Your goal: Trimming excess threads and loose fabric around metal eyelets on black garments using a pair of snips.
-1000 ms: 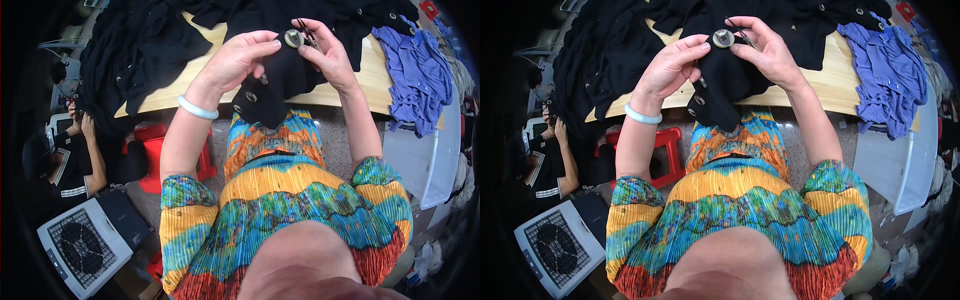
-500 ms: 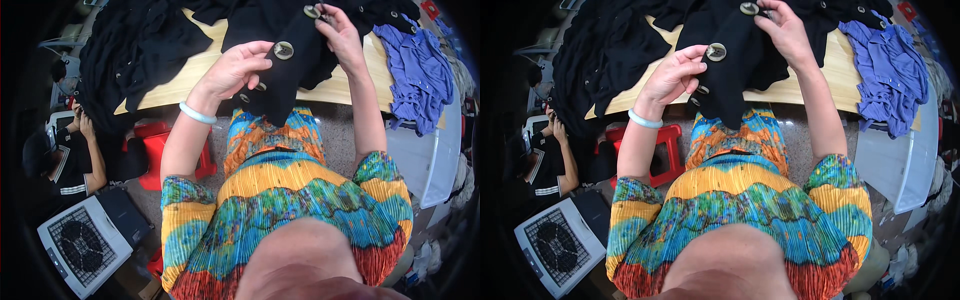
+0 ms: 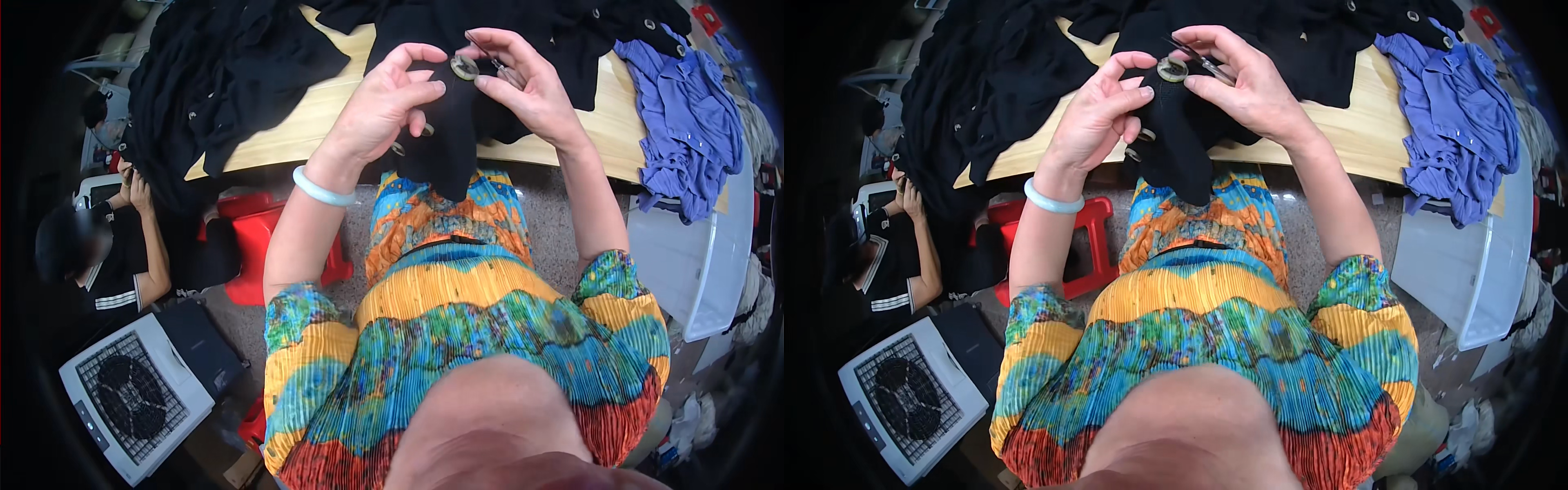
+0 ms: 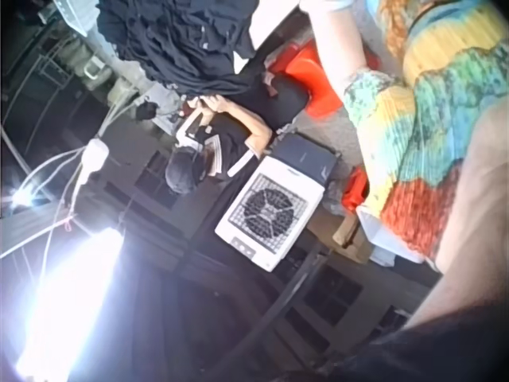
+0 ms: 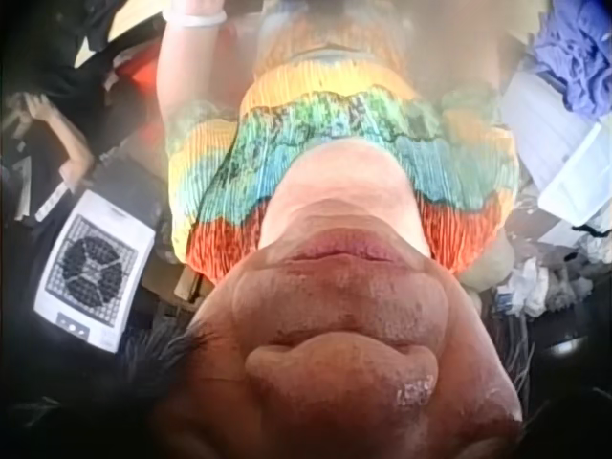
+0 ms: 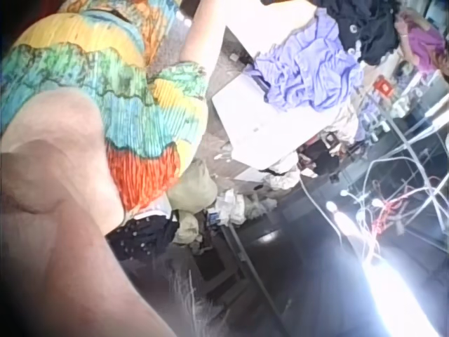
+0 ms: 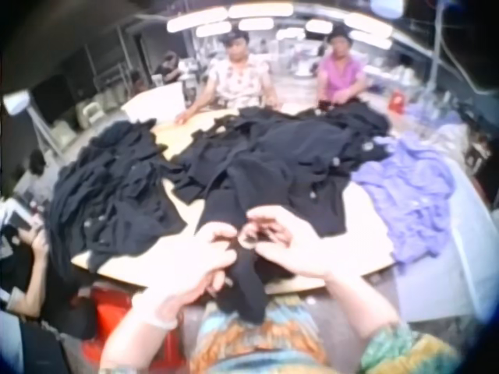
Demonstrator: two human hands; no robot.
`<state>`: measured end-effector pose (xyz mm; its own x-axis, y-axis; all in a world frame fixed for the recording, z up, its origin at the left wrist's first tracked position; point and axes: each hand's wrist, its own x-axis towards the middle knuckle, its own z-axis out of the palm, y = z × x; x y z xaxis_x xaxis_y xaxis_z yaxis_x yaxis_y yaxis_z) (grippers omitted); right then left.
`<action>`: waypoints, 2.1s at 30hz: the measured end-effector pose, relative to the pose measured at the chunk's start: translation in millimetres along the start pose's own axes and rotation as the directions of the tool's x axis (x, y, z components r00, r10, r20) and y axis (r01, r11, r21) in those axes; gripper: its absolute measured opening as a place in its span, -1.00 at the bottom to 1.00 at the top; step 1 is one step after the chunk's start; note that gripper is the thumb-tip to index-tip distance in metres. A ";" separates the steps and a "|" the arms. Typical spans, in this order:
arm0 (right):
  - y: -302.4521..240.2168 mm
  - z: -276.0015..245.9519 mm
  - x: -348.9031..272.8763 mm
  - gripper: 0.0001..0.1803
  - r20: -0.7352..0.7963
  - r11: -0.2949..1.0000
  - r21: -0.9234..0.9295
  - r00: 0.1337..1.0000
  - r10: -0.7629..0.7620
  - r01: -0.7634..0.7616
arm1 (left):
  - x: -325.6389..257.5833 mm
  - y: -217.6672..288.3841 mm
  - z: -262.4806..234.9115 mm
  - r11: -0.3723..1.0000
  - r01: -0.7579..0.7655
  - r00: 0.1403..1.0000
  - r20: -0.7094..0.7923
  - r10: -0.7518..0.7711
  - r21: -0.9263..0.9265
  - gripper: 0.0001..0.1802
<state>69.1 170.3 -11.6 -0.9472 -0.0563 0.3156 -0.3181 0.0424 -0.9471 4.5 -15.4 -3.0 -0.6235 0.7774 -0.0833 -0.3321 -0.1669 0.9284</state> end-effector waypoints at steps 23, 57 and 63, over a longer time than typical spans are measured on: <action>34.2 27.3 -2.3 -0.63 -0.139 0.882 -0.471 0.985 -0.105 0.027 | 5.3 -79.4 -41.0 0.370 -0.111 0.648 -0.215 0.730 0.922 -0.82; 55.7 27.1 -4.6 -0.68 -0.041 0.761 -0.648 0.999 0.014 -0.038 | -10.1 -98.8 -34.7 0.175 0.131 0.707 -0.215 0.673 0.976 -0.87; 58.2 27.6 -6.9 -0.68 -0.045 0.775 -0.631 0.999 -0.024 -0.010 | -12.6 -89.1 -39.8 0.321 0.034 0.741 -0.239 0.627 0.946 -0.93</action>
<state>58.2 145.7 -70.5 -0.9401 -0.0124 0.3406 -0.2626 0.6633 -0.7008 13.8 -34.5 -99.1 -0.8397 0.3268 0.4337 0.5423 0.5465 0.6382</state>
